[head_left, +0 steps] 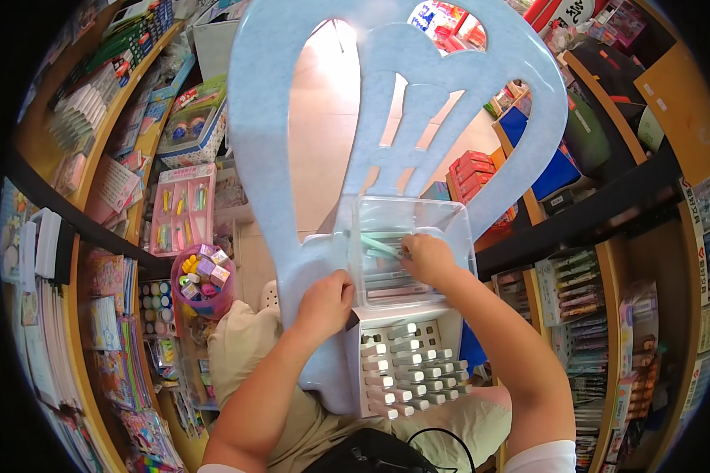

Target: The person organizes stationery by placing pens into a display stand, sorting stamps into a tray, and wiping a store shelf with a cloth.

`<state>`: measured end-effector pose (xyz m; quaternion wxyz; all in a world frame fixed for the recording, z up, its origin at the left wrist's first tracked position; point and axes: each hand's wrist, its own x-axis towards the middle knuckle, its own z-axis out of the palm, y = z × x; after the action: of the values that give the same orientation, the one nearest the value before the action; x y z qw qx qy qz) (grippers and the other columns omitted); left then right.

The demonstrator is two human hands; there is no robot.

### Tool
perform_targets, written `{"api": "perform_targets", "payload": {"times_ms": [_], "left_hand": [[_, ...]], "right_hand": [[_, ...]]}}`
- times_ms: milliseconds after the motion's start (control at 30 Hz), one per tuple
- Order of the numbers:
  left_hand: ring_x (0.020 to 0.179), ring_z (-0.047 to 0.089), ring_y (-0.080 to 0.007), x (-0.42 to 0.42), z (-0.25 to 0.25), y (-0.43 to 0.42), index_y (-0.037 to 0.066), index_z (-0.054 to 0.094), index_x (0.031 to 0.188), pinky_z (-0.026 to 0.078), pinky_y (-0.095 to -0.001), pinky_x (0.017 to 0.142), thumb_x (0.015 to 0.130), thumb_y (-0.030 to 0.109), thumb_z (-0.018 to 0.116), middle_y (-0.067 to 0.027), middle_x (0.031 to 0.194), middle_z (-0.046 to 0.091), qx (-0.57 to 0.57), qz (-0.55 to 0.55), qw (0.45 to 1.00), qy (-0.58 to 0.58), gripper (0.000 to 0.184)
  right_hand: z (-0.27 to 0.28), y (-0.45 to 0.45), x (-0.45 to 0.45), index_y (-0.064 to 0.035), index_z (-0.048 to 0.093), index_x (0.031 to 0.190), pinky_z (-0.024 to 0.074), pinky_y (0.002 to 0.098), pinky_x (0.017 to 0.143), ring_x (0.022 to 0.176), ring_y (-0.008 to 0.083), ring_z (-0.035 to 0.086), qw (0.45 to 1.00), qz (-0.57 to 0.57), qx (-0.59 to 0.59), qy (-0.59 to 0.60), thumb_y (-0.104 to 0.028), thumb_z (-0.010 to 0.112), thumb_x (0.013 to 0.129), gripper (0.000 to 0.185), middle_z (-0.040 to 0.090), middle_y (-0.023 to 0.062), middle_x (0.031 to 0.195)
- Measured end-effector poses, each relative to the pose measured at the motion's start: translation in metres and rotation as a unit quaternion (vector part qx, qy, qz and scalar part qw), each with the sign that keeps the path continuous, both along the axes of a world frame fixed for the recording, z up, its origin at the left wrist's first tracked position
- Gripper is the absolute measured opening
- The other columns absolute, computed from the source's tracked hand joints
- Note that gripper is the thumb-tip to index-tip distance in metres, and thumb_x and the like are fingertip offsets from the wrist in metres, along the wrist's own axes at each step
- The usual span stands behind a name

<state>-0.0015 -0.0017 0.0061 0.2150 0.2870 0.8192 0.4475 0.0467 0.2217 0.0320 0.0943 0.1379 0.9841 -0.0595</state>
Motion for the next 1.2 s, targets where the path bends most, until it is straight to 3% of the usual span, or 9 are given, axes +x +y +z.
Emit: {"api": "perform_targets", "payload": {"times_ms": [233, 333, 367, 533, 700, 933, 1067, 1133, 1200], "left_hand": [[0.078, 0.059, -0.0395, 0.001, 0.002, -0.001, 0.002, 0.057, 0.087, 0.046, -0.0469, 0.069, 0.085, 0.014, 0.052, -0.0203, 0.081, 0.062, -0.005, 0.001, 1.0, -0.007, 0.013], [0.078, 0.059, -0.0394, 0.002, -0.005, 0.001, 0.003, 0.057, 0.088, 0.046, -0.0468, 0.068, 0.085, 0.014, 0.052, -0.0197, 0.081, 0.062, 0.001, 0.004, 1.0, -0.01, 0.013], [0.078, 0.059, -0.0394, 0.002, -0.005, 0.001, 0.003, 0.056, 0.088, 0.046, -0.0468, 0.068, 0.085, 0.014, 0.052, -0.0197, 0.08, 0.062, 0.003, 0.005, 1.0, -0.01, 0.013], [0.077, 0.059, -0.039, 0.003, -0.003, 0.0, 0.003, 0.056, 0.087, 0.046, -0.0463, 0.067, 0.085, 0.014, 0.052, -0.0194, 0.08, 0.062, 0.004, 0.009, 1.0, 0.0, 0.012], [0.077, 0.059, -0.0386, 0.003, -0.002, 0.0, 0.003, 0.057, 0.087, 0.046, -0.0455, 0.068, 0.084, 0.014, 0.052, -0.0195, 0.08, 0.062, -0.002, 0.009, 1.0, 0.0, 0.012], [0.076, 0.059, -0.0383, 0.001, -0.012, 0.001, 0.001, 0.057, 0.088, 0.046, -0.0442, 0.068, 0.084, 0.014, 0.053, -0.02, 0.08, 0.062, 0.011, 0.005, 1.0, 0.008, 0.014], [0.076, 0.06, -0.0381, 0.001, -0.006, 0.001, 0.001, 0.057, 0.088, 0.046, -0.0434, 0.067, 0.084, 0.013, 0.052, -0.0205, 0.08, 0.062, 0.003, 0.006, 1.0, -0.004, 0.014], [0.076, 0.06, -0.038, 0.001, -0.009, 0.001, 0.001, 0.057, 0.089, 0.046, -0.0431, 0.067, 0.084, 0.013, 0.052, -0.0206, 0.08, 0.062, 0.008, 0.008, 1.0, -0.009, 0.015], [0.076, 0.06, -0.038, 0.001, -0.01, 0.001, 0.001, 0.057, 0.089, 0.046, -0.043, 0.067, 0.084, 0.013, 0.052, -0.0206, 0.08, 0.062, 0.005, 0.008, 1.0, -0.017, 0.014]], "right_hand": [[0.048, 0.009, 0.024, 0.0012, 0.064, 0.086, 0.0473, 0.0382, 0.064, 0.071, 0.0324, 0.062, 0.971, -0.089, -0.197, 0.106, -0.017, 0.06, 0.08, 0.02, 0.063, 0.0187, 0.076], [0.073, 0.012, 0.049, 0.0041, 0.064, 0.092, 0.0466, 0.0248, 0.055, 0.057, 0.0115, 0.057, 0.961, -0.091, -0.206, 0.162, -0.012, 0.056, 0.087, 0.019, 0.061, 0.0073, 0.066], [0.086, 0.01, 0.056, 0.0039, 0.064, 0.092, 0.0457, 0.0233, 0.054, 0.058, 0.0092, 0.056, 0.951, -0.116, -0.237, 0.163, -0.012, 0.055, 0.088, 0.019, 0.06, 0.0047, 0.066], [0.133, 0.006, 0.099, 0.0025, 0.065, 0.085, 0.0369, 0.0203, 0.048, 0.053, 0.0039, 0.046, 0.877, -0.221, -0.367, 0.219, -0.014, 0.056, 0.088, 0.019, 0.053, -0.0016, 0.06], [0.157, 0.001, 0.134, 0.0013, 0.062, 0.077, 0.0321, 0.0206, 0.046, 0.053, 0.002, 0.042, 0.868, -0.253, -0.358, 0.233, -0.017, 0.058, 0.089, 0.022, 0.05, -0.0041, 0.058], [0.147, -0.014, 0.143, 0.001, 0.06, 0.068, 0.0313, 0.0242, 0.044, 0.05, 0.0041, 0.039, 0.922, -0.254, -0.234, 0.178, -0.021, 0.061, 0.088, 0.03, 0.046, -0.0031, 0.053], [0.128, -0.021, 0.143, 0.0022, 0.061, 0.067, 0.0338, 0.0275, 0.043, 0.045, 0.0081, 0.041, 0.935, -0.221, -0.22, 0.169, -0.025, 0.063, 0.085, 0.032, 0.048, 0.0045, 0.049], [0.123, -0.029, 0.143, 0.0018, 0.063, 0.069, 0.0378, 0.0314, 0.045, 0.043, 0.0192, 0.047, 0.944, -0.21, -0.202, 0.153, -0.026, 0.065, 0.083, 0.031, 0.052, 0.0133, 0.051], [0.12, -0.037, 0.142, 0.0018, 0.062, 0.067, 0.0383, 0.0338, 0.045, 0.043, 0.0252, 0.048, 0.956, -0.188, -0.177, 0.139, -0.025, 0.064, 0.083, 0.031, 0.053, 0.0154, 0.052]]}}
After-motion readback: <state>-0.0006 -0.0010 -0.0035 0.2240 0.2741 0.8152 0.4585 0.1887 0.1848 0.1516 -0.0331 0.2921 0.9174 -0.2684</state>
